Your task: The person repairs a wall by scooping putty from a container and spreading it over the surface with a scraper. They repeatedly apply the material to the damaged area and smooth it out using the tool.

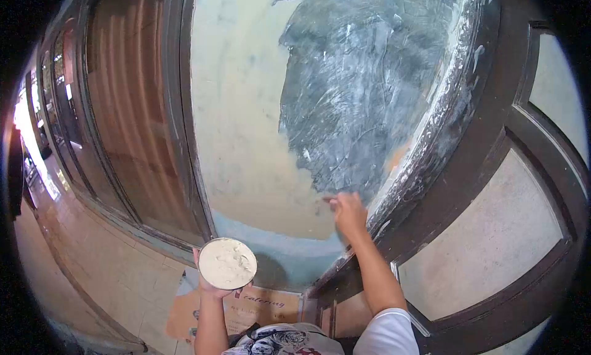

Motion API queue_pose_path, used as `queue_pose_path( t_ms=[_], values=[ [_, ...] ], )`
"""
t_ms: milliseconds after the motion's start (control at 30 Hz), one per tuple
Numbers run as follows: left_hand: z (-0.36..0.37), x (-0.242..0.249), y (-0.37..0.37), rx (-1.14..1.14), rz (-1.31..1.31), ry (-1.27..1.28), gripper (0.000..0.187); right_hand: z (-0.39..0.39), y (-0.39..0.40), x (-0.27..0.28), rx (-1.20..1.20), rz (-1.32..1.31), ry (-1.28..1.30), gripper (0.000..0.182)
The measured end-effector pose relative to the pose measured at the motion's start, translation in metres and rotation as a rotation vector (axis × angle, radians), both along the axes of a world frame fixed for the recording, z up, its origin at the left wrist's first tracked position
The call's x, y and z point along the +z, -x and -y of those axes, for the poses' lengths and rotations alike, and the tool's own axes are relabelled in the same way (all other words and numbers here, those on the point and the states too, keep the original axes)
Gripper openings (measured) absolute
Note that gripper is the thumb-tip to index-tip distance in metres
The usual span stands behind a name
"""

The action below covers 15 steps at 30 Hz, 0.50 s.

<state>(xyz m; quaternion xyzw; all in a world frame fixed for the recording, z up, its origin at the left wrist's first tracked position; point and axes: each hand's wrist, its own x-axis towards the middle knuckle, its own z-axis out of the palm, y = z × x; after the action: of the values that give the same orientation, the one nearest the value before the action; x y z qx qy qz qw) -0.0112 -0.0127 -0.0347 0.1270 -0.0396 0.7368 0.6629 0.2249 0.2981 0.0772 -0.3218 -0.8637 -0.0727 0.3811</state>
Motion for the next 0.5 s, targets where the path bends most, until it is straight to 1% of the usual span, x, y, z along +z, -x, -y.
queue_pose_path(
  t_ms=[33, 67, 100, 133, 167, 233, 267, 300, 367, 400, 500],
  values=[
    [-0.001, -0.001, -0.001, 0.063, 0.024, 0.092, 0.107, 0.006, 0.002, 0.018, 0.001, 0.001, -0.001, 0.012],
    [-0.002, -0.002, 0.0, 0.063, 0.026, 0.092, 0.107, 0.013, 0.003, 0.035, 0.005, -0.084, -0.001, 0.012],
    [-0.002, -0.002, 0.002, 0.022, -0.007, 0.044, 0.108, 0.016, 0.003, 0.043, 0.009, -0.171, -0.002, 0.013],
    [-0.002, -0.002, 0.003, -0.019, -0.041, -0.005, 0.109, 0.017, -0.001, 0.039, -0.002, -0.14, 0.008, 0.009],
    [-0.002, -0.002, 0.003, -0.018, -0.043, -0.003, 0.109, 0.017, -0.005, 0.026, -0.001, -0.141, 0.01, 0.009],
    [-0.001, -0.001, 0.002, -0.01, -0.012, -0.056, 0.108, 0.01, -0.009, -0.02, -0.021, 0.098, 0.098, 0.007],
    [0.001, -0.001, 0.002, 0.019, -0.022, 0.004, 0.108, 0.003, -0.011, -0.039, 0.013, 0.095, 0.076, 0.009],
    [0.001, 0.0, 0.002, 0.025, -0.022, 0.002, 0.108, 0.002, -0.008, -0.033, 0.019, 0.095, 0.074, 0.009],
    [0.003, 0.002, 0.003, 0.027, -0.043, 0.053, 0.111, 0.006, 0.0, -0.001, -0.022, -0.026, 0.015, 0.01],
    [0.001, 0.006, -0.001, 0.127, 0.011, 0.164, 0.112, 0.007, 0.003, 0.012, -0.044, -0.168, 0.021, 0.009],
    [0.0, -0.004, 0.004, 0.119, -0.012, 0.171, 0.113, 0.013, -0.003, 0.009, -0.026, -0.189, 0.041, 0.008]
  ],
)
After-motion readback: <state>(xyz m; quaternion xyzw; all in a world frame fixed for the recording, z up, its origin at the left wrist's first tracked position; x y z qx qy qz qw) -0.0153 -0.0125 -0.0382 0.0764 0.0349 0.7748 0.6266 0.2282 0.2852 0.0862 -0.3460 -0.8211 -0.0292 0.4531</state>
